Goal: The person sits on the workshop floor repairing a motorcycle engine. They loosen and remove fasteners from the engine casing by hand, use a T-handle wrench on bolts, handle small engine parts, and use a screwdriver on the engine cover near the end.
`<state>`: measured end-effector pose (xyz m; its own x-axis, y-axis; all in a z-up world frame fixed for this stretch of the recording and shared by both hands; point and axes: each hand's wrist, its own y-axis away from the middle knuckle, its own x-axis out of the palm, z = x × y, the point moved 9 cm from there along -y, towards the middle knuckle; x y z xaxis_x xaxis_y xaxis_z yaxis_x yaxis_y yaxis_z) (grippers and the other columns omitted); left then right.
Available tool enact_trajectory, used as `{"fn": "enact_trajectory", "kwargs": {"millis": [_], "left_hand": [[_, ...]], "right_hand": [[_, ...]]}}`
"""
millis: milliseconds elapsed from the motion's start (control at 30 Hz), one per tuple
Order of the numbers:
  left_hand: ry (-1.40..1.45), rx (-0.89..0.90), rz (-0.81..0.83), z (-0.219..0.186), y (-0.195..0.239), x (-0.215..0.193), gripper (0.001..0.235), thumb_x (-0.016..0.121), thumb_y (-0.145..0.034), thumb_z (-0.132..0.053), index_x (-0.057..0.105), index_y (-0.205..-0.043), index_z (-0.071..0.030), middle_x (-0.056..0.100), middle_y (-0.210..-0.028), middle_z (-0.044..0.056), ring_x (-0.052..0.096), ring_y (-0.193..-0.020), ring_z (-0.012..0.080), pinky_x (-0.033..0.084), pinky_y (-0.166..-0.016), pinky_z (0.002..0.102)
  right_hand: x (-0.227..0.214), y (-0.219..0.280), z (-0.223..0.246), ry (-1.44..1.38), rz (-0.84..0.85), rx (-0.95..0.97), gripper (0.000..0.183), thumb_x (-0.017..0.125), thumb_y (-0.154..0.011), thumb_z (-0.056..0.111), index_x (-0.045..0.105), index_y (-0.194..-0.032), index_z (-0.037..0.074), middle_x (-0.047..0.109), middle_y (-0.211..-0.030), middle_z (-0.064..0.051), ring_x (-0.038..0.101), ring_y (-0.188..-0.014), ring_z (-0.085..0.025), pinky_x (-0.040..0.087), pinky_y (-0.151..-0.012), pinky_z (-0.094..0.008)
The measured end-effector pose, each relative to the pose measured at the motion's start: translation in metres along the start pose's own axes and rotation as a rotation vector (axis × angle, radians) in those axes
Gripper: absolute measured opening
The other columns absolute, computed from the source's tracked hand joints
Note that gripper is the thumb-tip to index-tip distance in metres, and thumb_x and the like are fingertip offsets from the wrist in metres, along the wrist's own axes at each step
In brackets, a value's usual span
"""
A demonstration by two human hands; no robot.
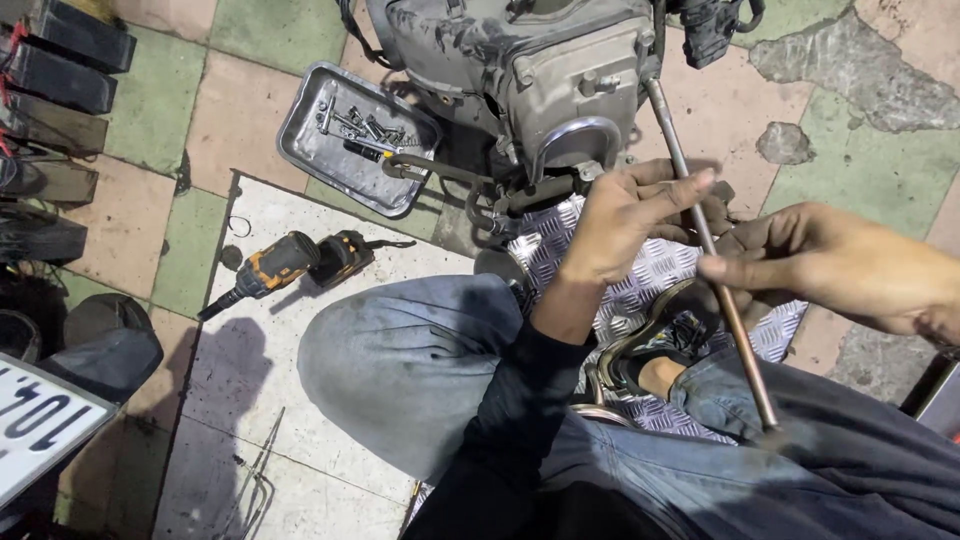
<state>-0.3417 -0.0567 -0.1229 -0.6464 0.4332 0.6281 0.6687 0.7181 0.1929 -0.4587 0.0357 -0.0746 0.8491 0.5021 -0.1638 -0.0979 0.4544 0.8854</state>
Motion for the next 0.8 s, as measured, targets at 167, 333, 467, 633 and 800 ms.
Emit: {"fn": "enact_trajectory", "kwargs": {"millis": [167, 333, 467, 633, 800], "left_hand": [[0.363, -0.031, 0.202, -0.014, 0.001, 0.015, 0.055, 0.062, -0.105, -0.016, 0.04, -0.152, 0.005, 0.07, -0.12, 0.029, 0.074, -0.105, 0.035, 0.063, -0.09, 0.044], [0.482, -0.092, 0.281, -0.018, 0.001, 0.028, 0.057, 0.055, -0.106, -0.018, 0.035, -0.154, 0.004, 0.069, -0.124, 0.028, 0.074, -0.109, 0.0331, 0.063, -0.095, 0.046], [-0.068, -0.026, 0.04, -0.002, -0.005, 0.006, 0.048, 0.066, -0.106, -0.012, 0.054, -0.138, 0.021, 0.074, -0.109, 0.034, 0.076, -0.097, 0.0389, 0.065, -0.087, 0.049], [0.019, 0.043, 0.079, -0.023, 0.002, 0.011, 0.053, 0.065, -0.105, -0.011, 0.045, -0.145, 0.017, 0.075, -0.107, 0.029, 0.076, -0.093, 0.0377, 0.065, -0.083, 0.05], [0.442, 0.021, 0.262, -0.032, 0.004, 0.025, 0.071, 0.061, -0.102, -0.021, 0.022, -0.156, 0.003, 0.067, -0.13, 0.023, 0.074, -0.111, 0.0344, 0.064, -0.094, 0.046]], "right_hand": [[0.015, 0.028, 0.033, -0.365, 0.062, 0.078, 0.026, 0.061, -0.094, 0.011, 0.069, -0.108, -0.009, 0.077, -0.098, -0.025, 0.083, -0.092, -0.037, 0.06, -0.093, -0.048], [0.008, 0.009, 0.012, -0.294, 0.081, -0.01, 0.024, 0.07, -0.09, 0.014, 0.073, -0.103, -0.006, 0.081, -0.092, -0.023, 0.084, -0.082, -0.036, 0.061, -0.082, -0.048], [0.004, 0.017, 0.019, 0.056, -0.056, 0.139, 0.027, 0.077, -0.09, 0.01, 0.071, -0.102, -0.013, 0.074, -0.088, -0.029, 0.074, -0.079, -0.042, 0.058, -0.08, -0.053], [0.007, 0.015, 0.024, -0.243, 0.031, 0.025, 0.026, 0.07, -0.099, 0.016, 0.068, -0.105, -0.009, 0.075, -0.089, -0.025, 0.074, -0.083, -0.034, 0.062, -0.084, -0.045], [0.007, 0.019, 0.018, -0.285, 0.025, 0.148, 0.026, 0.063, -0.089, 0.006, 0.07, -0.111, -0.006, 0.08, -0.096, -0.02, 0.082, -0.087, -0.035, 0.063, -0.088, -0.048]]}}
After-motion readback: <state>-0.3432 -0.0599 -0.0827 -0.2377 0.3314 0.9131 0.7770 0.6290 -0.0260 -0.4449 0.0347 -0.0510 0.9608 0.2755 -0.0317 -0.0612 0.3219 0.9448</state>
